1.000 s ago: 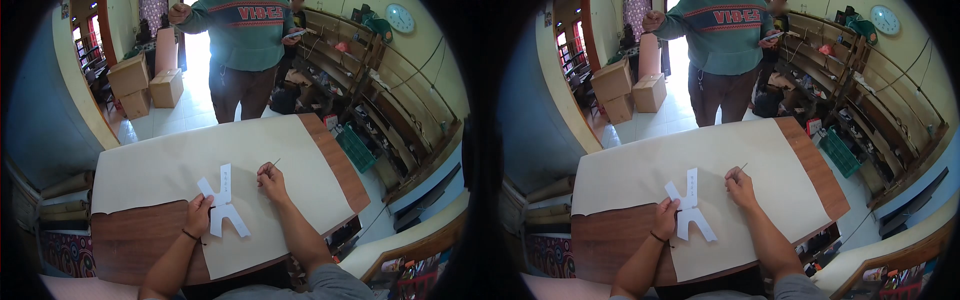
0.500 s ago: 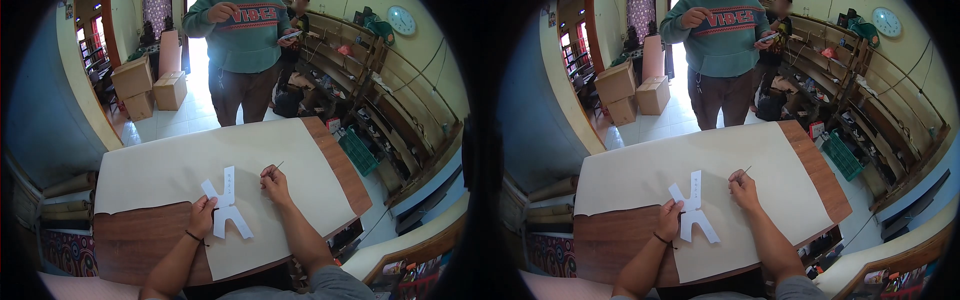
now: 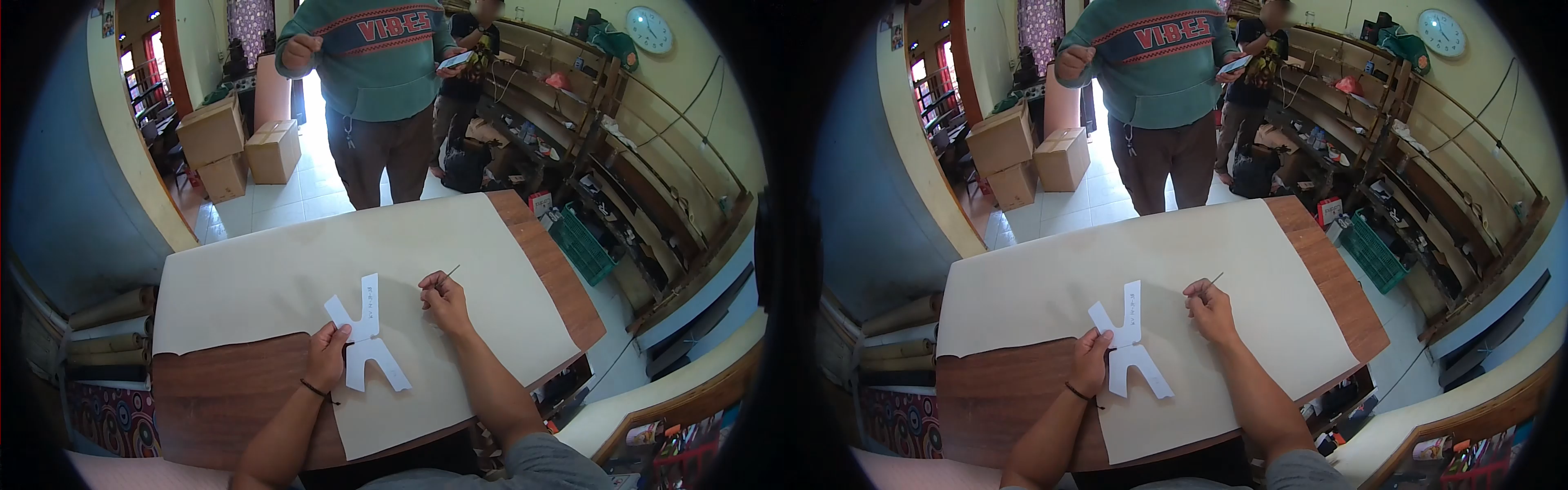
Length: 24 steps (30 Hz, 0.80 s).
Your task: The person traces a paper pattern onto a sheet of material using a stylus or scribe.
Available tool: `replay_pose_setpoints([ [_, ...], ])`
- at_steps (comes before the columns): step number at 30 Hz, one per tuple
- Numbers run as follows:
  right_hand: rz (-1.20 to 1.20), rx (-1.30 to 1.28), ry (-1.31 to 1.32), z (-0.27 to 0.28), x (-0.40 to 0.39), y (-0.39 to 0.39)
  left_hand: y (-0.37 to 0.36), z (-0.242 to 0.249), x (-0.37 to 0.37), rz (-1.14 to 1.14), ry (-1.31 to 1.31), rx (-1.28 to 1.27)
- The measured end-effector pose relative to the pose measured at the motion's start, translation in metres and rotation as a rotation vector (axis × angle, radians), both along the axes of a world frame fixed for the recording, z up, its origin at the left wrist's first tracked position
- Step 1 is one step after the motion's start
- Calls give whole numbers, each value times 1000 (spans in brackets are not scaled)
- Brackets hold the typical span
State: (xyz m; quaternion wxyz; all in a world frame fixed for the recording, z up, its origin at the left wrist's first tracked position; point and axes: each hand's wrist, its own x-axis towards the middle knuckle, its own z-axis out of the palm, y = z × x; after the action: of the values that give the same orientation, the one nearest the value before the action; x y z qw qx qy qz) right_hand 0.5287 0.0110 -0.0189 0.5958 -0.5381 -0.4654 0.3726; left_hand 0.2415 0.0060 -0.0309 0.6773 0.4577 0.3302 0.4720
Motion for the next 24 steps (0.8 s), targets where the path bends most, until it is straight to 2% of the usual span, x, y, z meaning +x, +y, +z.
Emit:
replay_pose_setpoints([
  [5,-69,-75,-152,9,-6,-1,0,-3,0,0,1,0],
  [9,-90,-93,-148,10,-5,0,1,-5,1,6,-3,11],
  [16,-189,66,-159,26,-3,-9,-7,-7,1,14,24,-13],
  [20,-274,164,-65,54,25,-3,2,-1,5,39,12,66],
  [23,-423,167,-185,69,73,-10,2,7,5,60,-8,55],
  [24,-495,167,-269,62,97,-11,8,11,5,128,40,91],
])
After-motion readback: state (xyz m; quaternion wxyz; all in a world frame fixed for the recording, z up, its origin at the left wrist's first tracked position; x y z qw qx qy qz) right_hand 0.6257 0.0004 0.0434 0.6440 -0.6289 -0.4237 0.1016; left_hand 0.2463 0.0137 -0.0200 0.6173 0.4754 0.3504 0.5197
